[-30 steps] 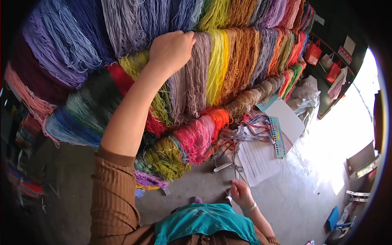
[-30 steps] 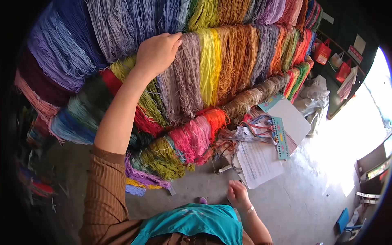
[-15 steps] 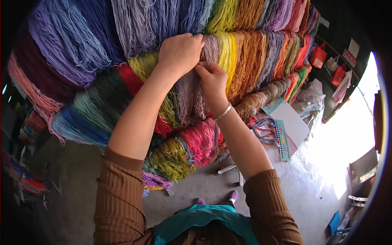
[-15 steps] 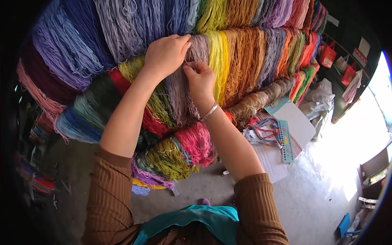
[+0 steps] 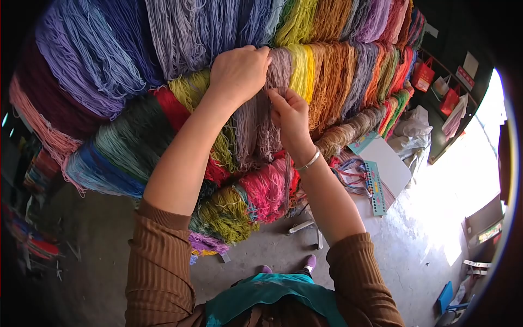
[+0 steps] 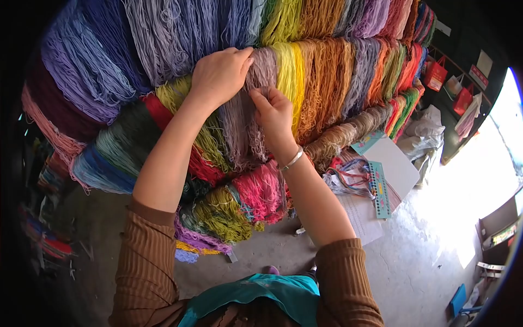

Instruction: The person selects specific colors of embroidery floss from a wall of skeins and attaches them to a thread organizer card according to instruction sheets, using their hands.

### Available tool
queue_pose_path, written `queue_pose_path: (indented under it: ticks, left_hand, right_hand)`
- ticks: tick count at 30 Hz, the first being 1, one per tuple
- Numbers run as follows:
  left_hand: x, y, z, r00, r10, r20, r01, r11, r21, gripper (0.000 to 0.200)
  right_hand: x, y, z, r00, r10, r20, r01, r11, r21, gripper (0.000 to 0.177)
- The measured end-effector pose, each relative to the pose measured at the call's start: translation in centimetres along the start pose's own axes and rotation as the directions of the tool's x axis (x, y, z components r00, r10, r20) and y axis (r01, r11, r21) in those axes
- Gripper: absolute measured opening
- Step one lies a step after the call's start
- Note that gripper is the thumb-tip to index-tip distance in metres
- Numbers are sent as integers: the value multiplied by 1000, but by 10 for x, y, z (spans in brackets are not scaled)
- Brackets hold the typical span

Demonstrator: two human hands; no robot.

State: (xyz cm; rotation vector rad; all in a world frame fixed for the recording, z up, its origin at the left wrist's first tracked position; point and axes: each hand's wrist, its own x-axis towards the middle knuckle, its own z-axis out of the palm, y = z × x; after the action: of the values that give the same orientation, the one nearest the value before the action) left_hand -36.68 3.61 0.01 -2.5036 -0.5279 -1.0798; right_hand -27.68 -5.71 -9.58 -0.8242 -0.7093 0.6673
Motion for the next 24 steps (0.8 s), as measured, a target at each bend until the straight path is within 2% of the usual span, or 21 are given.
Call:
queue_pose_path:
  ticks: [6,9,10,12,14,15,17,19,21,22,24]
  left_hand:
    - [0,0,-1,1000,1,-5,-1,1000,6,25]
    - [0,1,-2,1000,-1,-6,1,1000,7,25]
    - [0,2,-3,1000,-2,-5,2,1000,7,25]
    - [1,3,-6,994,-48,97,46,999,22,34]
    - [1,3,-5,995,-49,84,48,999,13,33]
    - [1,2,-4,996,-48,71,48,999,4,33]
    - [2,0,-4,997,-43,64,42,999,10,33]
    - [1,0,-1,998,-29,48,29,1000,8,32]
    - [1,-1,0,999,-24,47,24,1000,11,33]
    - [1,-1,0,999,-22,49,20,1000,24,34]
    - [1,-2,0,996,-18,83,13,998,56,36]
  right_hand:
    - [5,5,1,999,-48,9,49,990,-133,15]
    - [10,10,1,991,-133,12,132,966,-222,14]
    - [9,9,1,994,-112,-9,108,975,-194,13]
    - [6,7,3,996,-90,-28,84,983,-164,12]
    - [-1,2,1,996,-68,-56,64,996,-54,6]
    - [-3,-1,0,996,-67,-55,64,996,-55,6]
    - [-8,-6,-3,996,-90,-9,91,996,16,5]
    - [-18,-15,-2,999,-51,-6,51,998,29,9]
    - [-32,-18,-8,994,25,103,-40,989,146,9]
    - [-46,-19,-12,995,38,96,-47,994,94,8]
    - [-89,-26,-28,978,199,70,-204,976,73,9]
